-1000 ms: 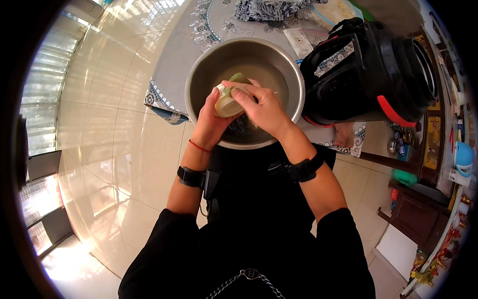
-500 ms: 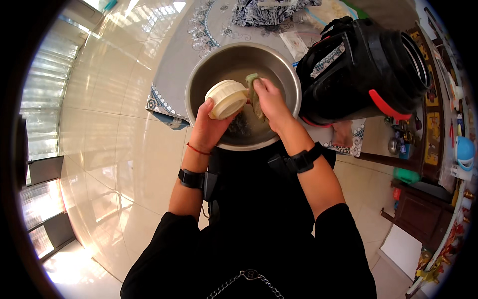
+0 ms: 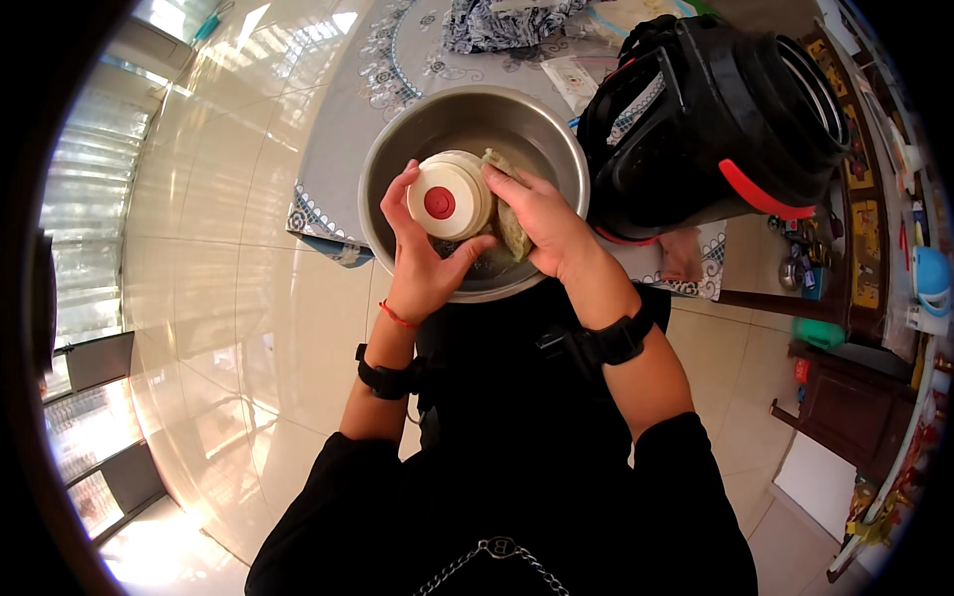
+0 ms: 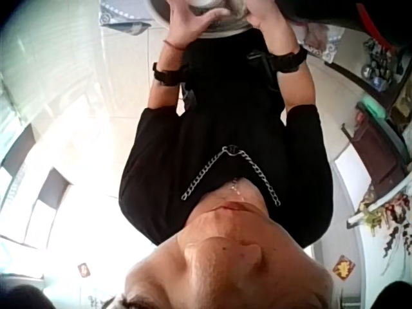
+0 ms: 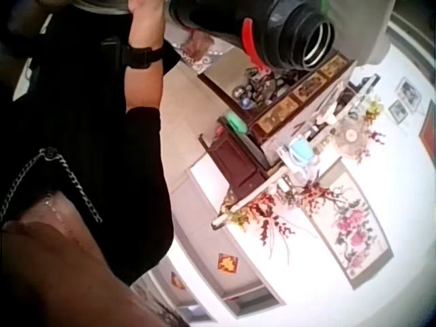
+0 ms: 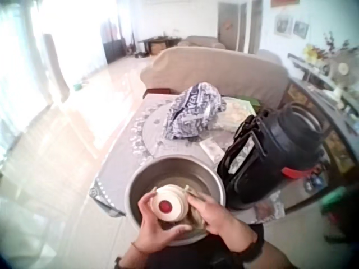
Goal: The person wipes the exterior of a vacuum flask with a cloth, then washes the inner lid and exterior parts in a basin of water.
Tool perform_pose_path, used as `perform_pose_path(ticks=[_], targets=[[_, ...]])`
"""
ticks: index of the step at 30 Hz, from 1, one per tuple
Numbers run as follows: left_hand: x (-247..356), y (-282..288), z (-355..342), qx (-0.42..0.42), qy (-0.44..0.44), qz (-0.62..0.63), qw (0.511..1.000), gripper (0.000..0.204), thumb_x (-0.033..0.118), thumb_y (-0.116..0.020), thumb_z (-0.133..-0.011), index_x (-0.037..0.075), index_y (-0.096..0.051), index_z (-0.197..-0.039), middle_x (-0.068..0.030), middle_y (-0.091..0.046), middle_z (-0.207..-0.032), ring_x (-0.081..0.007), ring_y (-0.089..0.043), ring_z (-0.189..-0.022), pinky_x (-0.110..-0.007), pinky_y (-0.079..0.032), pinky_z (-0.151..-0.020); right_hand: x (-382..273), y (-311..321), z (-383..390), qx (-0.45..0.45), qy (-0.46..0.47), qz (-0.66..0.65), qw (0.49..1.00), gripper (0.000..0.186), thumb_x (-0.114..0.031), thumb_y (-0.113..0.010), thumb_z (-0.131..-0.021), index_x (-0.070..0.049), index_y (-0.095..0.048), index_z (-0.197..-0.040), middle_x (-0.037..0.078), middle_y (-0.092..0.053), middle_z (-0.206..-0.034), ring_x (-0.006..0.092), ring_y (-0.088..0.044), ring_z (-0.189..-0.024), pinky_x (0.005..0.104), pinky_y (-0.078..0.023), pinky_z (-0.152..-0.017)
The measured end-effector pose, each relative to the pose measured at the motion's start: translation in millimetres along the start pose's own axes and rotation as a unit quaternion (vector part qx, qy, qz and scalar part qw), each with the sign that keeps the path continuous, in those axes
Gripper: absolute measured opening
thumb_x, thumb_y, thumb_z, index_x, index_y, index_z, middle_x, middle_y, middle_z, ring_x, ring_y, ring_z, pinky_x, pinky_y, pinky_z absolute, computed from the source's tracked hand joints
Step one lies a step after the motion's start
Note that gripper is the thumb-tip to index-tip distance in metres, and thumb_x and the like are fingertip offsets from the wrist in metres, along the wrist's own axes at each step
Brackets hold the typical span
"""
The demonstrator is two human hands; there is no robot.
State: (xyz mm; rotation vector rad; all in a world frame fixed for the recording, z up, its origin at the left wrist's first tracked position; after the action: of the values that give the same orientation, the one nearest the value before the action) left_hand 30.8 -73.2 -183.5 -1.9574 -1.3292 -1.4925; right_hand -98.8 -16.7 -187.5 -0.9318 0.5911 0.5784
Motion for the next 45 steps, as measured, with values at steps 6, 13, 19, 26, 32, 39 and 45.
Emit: perform_pose_path(ticks=[6,13,19,26,32,39,45], targets=[[-18.5,0.4,-2.2,0.148,0.253,0.443,0.847,0.046,0.034,-0.042,-0.1,-0.002,-0.033,-0.127,-0.0125,-0.051,-0.121,-0.0161,-0.052,-0.105,-0.03,-0.044,-0.09,-3.6,-5.9,5.9,0.016,0.198,0.236,0.951,0.037,-0.025,-0.058,-0.093,-0.001,-0.052,-0.121,0.006,-0.059,-0.108,0.0128,-0.055,-0.1,0.0273,-0.046,-0.086],[-20.0,7.3,-5.6,0.221,0.258,0.229,0.912,0.034,0.03,-0.043,-0.099,0.0,-0.057,-0.097,-0.0038,-0.061,-0.086,-0.0109,-0.054,-0.079,-0.024,-0.044,-0.074,5.2,-17.4,12.1,-0.032,0.123,0.066,0.99,0.044,-0.033,-0.049,-0.098,0.002,-0.051,-0.125,0.007,-0.058,-0.113,0.0115,-0.053,-0.105,0.0234,-0.041,-0.091],[-6.4,5.0,-9.7,0.219,0.16,0.13,0.954,0.024,0.02,-0.043,-0.097,0.001,-0.056,-0.093,-0.0038,-0.059,-0.081,-0.0098,-0.052,-0.073,-0.024,-0.044,-0.066,5.6,-17.7,6.7,0.061,0.269,0.267,0.923,0.034,-0.027,-0.052,-0.097,0.003,-0.058,-0.11,0.006,-0.063,-0.095,0.0108,-0.055,-0.085,0.0249,-0.045,-0.076],[-1.9,3.8,-6.3,0.222,0.124,0.086,0.963,0.023,0.017,-0.04,-0.096,0.0,-0.056,-0.093,-0.0059,-0.059,-0.075,-0.0113,-0.054,-0.067,-0.027,-0.046,-0.063,-0.7,-10.7,-8.0,0.05,0.203,0.225,0.952,0.03,-0.026,-0.055,-0.095,0.004,-0.058,-0.092,0.007,-0.062,-0.081,0.0131,-0.055,-0.075,0.0281,-0.045,-0.069],[0.9,3.3,-13.5,0.196,0.128,0.069,0.97,0.022,0.016,-0.041,-0.095,0.0,-0.057,-0.094,-0.009,-0.062,-0.075,-0.0145,-0.058,-0.068,-0.029,-0.047,-0.065,-6.2,-24.3,6.5,0.057,0.309,0.319,0.894,0.032,-0.029,-0.055,-0.094,0.003,-0.059,-0.093,0.009,-0.063,-0.081,0.0146,-0.057,-0.077,0.0294,-0.046,-0.07],[-1.7,8.2,-14.6,0.198,0.102,-0.001,0.975,0.026,0.015,-0.038,-0.095,-0.001,-0.058,-0.091,-0.0135,-0.062,-0.075,-0.0236,-0.059,-0.066,-0.033,-0.047,-0.064,-4.9,-30.8,7.5,0.071,0.332,0.373,0.864,0.032,-0.029,-0.055,-0.092,0.002,-0.058,-0.097,0.019,-0.064,-0.082,0.0319,-0.063,-0.08,0.0368,-0.048,-0.071],[13.3,10.1,-11.3,0.159,0.046,-0.035,0.986,0.025,0.014,-0.038,-0.094,-0.001,-0.058,-0.093,-0.0139,-0.061,-0.077,-0.024,-0.059,-0.068,-0.032,-0.047,-0.065,-8.4,-25.9,-10.0,0.094,0.257,0.385,0.882,0.037,-0.033,-0.051,-0.093,0.002,-0.058,-0.094,0.021,-0.063,-0.08,0.0351,-0.062,-0.079,0.0394,-0.048,-0.071]])
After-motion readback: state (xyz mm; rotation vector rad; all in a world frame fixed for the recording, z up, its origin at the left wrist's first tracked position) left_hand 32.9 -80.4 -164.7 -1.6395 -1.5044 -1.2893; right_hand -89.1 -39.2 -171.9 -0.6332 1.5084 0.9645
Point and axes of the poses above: each hand's wrist, its own z-axis away from the middle knuckle, its own y-axis out of the back of the hand, x = y × z, the point moved 5 cm from there along -z, towards the middle knuckle
